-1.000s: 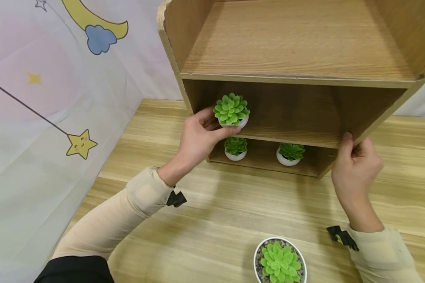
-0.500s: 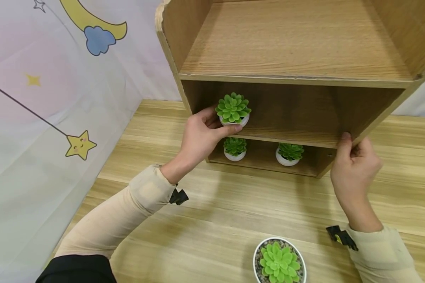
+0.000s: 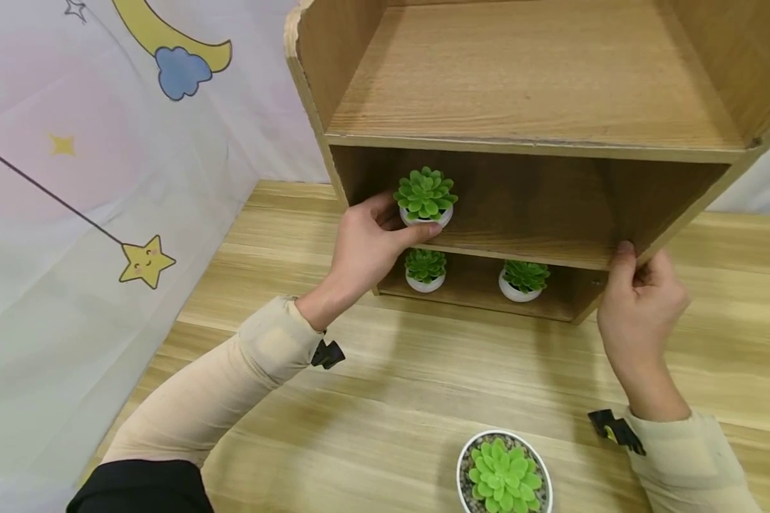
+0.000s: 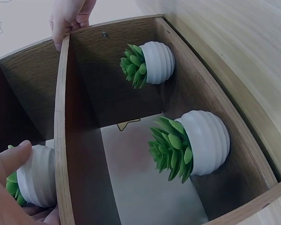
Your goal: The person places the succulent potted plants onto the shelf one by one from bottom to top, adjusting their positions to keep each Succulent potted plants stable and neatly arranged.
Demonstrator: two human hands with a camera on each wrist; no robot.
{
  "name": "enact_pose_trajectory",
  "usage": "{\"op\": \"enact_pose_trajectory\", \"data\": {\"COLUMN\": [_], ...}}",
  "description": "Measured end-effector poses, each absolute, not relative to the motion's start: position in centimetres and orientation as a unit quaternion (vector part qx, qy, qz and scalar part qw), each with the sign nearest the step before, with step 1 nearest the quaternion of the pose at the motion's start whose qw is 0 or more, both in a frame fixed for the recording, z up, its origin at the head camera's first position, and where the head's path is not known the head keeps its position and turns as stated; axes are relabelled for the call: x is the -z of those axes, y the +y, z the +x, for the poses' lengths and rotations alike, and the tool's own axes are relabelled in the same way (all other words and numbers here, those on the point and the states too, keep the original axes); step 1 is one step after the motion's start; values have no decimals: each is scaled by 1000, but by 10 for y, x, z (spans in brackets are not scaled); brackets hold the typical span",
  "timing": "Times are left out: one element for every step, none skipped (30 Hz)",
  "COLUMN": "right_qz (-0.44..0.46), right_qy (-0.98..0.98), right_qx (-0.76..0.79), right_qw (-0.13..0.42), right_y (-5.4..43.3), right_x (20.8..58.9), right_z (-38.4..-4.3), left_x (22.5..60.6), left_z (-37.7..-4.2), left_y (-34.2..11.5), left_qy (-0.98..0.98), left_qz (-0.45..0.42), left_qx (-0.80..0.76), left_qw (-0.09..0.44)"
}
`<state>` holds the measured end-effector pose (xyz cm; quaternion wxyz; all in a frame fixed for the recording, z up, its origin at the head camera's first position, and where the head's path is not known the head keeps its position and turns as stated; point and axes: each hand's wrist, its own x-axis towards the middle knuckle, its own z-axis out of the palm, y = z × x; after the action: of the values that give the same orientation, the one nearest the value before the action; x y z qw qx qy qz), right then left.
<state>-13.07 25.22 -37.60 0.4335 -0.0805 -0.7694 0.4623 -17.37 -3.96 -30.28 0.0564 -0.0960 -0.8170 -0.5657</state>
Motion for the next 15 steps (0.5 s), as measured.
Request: {"op": "enact_pose_trajectory", "data": {"right_qz": [-81, -84, -86, -87, -89, -89, -87, -85, -82, -79, -77, -77, -77, -76, -76], "right_qy": [-768, -767, -767, -767, -768, -770, -771, -773, -773, -774, -774, -775, -775, -775, -774], "right_qx": [-463, -464, -464, -463, -462, -461, -459, -458, -457, -457, -457, -455, -456, -456, -456], "right_qw": [435, 435, 435, 435, 434, 433, 432, 431, 431, 431, 432, 432, 432, 432, 432], "right_y": [252, 253, 253, 253, 253, 253, 253, 252, 252, 252, 251, 251, 250, 250, 249], "right_x": [377, 377, 378, 378, 378, 378, 377, 377, 376, 376, 375, 375, 374, 373, 371], "right_z": [-130, -130, -129, -129, -129, -129, -129, -129, -129, -129, -129, -129, -129, -129, -129], "left_x": [303, 302, 303, 303, 303, 303, 303, 303, 302, 302, 302, 301, 301, 301, 301], "left_z": [-174, -174, -175, -175, -176, -176, -176, -176, -176, -176, -175, -175, -175, -175, -175], "left_y": [-39, -38, -38, -37, -37, -37, -37, -38, -38, -38, -39, -39, -39, -39, -39], "left_qy": [-820, -822, -824, -824, -824, -823, -822, -822, -822, -822, -822, -821, -822, -822, -822], "left_qz": [-95, -96, -98, -101, -104, -106, -107, -107, -107, -105, -103, -102, -100, -99, -99], "left_qx": [562, 559, 556, 555, 554, 555, 556, 556, 556, 556, 557, 558, 558, 558, 558], "left_qw": [55, 55, 55, 56, 58, 61, 62, 64, 64, 63, 61, 58, 56, 54, 54]}}
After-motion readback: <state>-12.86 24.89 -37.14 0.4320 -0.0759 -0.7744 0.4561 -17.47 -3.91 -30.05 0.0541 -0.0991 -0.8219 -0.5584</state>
